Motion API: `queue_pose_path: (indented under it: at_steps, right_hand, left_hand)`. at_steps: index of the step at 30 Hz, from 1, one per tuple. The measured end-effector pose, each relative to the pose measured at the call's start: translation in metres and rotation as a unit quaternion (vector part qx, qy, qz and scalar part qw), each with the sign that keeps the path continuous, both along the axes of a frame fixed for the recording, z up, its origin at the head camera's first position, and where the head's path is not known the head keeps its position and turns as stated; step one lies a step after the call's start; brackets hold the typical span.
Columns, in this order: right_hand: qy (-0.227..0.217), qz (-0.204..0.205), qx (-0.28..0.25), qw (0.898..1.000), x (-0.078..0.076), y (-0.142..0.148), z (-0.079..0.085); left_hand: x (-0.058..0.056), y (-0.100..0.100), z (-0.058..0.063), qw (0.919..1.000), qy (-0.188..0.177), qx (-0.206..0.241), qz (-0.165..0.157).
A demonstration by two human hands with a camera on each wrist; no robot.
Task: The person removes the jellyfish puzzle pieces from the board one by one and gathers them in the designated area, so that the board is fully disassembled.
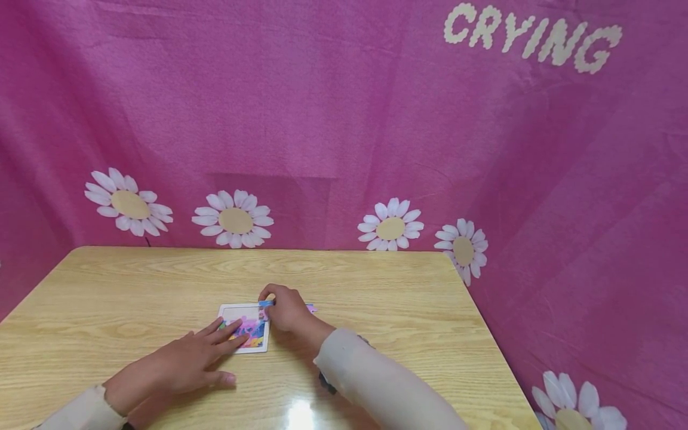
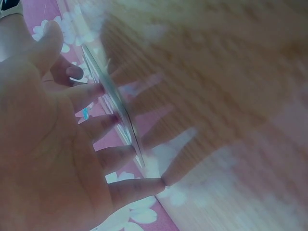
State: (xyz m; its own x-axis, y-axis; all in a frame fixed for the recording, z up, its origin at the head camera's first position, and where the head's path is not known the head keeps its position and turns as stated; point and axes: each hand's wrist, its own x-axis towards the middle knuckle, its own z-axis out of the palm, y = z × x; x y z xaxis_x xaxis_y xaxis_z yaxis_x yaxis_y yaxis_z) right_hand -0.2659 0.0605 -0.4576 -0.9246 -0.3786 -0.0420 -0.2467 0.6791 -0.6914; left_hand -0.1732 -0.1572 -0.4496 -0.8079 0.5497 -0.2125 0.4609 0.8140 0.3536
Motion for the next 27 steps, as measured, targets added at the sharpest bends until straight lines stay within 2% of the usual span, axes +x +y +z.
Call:
queue_pose_path:
  at_steps: [12, 27]
  right_hand:
    - [-0.013, -0.004, -0.008, 1.000, -0.003, 0.023, 0.003]
    - [0.004, -0.009, 0.004, 1.000, -0.005, 0.056, 0.004]
  left_hand:
    - [0.000, 0.001, 0.000, 0.9998, -0.014, -0.012, 0.010]
    - [-0.001, 0.001, -0.003, 0.9997, -0.018, -0.012, 0.014]
